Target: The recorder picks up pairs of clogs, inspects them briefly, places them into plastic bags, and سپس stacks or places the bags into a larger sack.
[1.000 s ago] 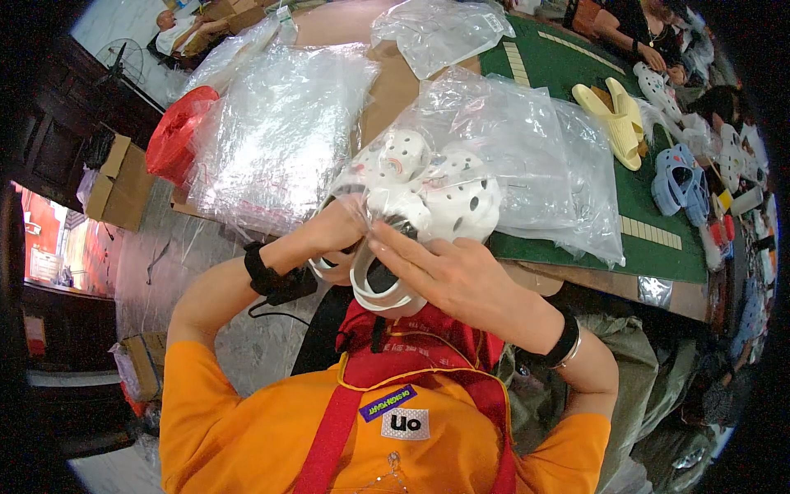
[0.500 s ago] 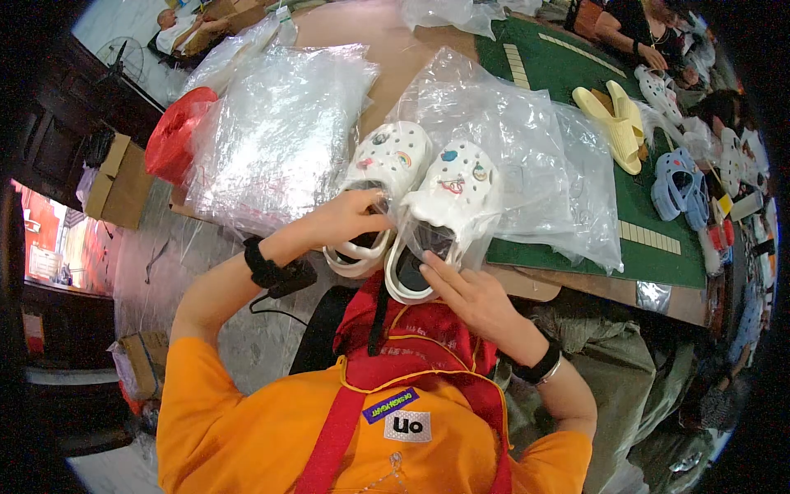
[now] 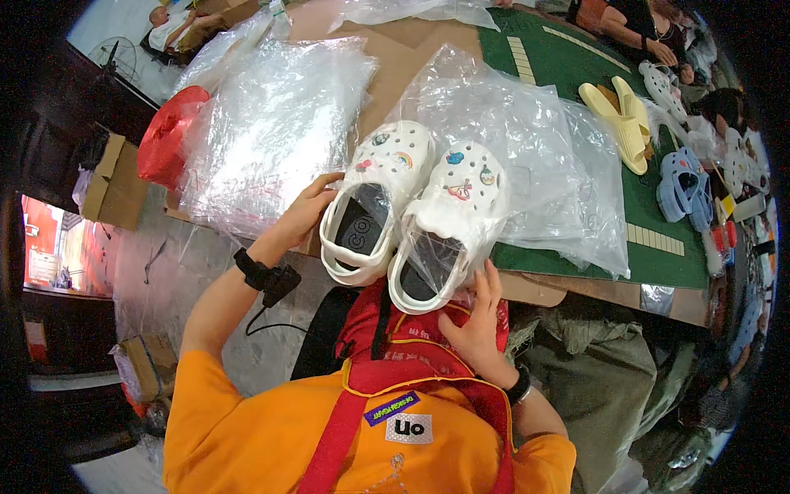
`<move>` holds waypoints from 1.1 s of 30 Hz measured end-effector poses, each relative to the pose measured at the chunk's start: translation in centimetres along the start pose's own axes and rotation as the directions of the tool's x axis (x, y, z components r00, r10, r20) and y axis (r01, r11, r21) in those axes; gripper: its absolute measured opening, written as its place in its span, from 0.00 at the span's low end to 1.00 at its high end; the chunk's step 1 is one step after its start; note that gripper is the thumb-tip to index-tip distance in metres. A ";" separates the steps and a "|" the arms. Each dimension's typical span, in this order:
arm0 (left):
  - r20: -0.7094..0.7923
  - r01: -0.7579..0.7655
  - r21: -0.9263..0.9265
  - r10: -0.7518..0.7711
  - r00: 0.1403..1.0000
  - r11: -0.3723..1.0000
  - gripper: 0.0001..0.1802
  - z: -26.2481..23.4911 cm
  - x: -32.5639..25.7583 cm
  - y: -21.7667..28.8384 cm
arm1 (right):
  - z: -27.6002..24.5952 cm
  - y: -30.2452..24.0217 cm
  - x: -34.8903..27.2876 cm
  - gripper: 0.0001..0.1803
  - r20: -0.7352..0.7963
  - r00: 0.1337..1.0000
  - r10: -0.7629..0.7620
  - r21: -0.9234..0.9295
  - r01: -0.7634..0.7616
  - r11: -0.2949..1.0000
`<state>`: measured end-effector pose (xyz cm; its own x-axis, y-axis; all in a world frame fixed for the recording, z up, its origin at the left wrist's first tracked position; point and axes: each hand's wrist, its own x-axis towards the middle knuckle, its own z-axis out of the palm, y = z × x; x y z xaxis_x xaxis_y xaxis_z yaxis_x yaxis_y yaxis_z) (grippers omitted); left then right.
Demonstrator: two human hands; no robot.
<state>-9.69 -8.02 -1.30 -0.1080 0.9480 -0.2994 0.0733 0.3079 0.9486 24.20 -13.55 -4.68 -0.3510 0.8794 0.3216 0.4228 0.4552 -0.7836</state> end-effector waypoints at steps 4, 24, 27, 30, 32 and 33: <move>-0.001 0.087 -0.221 -0.089 0.996 0.971 0.23 0.8 -0.8 1.0 | 0.4 -0.2 -0.1 0.47 0.042 0.986 0.163 0.036 -0.165 0.986; -0.325 -0.539 0.412 0.670 0.667 0.735 0.05 4.8 -2.3 0.9 | 1.1 0.1 1.3 0.37 0.160 0.906 0.392 0.557 -0.410 0.722; -0.442 -0.465 0.099 0.458 0.772 0.880 0.07 5.0 -2.4 -0.4 | 0.6 0.0 1.6 0.36 0.173 0.902 0.395 0.593 -0.415 0.690; -0.507 -0.395 -0.096 0.296 0.810 0.914 0.08 5.0 -3.2 2.3 | -1.0 -0.9 3.0 0.36 0.231 0.875 0.426 0.650 -0.465 0.601; -0.420 -0.289 -0.193 0.187 0.888 0.938 0.07 3.8 -3.4 4.4 | -2.3 -1.4 4.3 0.35 0.319 0.843 0.433 0.711 -0.515 0.479; -0.401 -0.305 -0.229 0.196 0.895 0.924 0.07 3.4 -3.2 5.8 | -3.3 -1.9 5.0 0.34 0.341 0.842 0.419 0.746 -0.513 0.425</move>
<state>-5.58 -9.02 4.78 -0.4799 0.8764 -0.0405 -0.1260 -0.0232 0.9918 24.41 -9.59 0.13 -0.4030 0.8835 -0.2388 -0.2630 -0.3617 -0.8944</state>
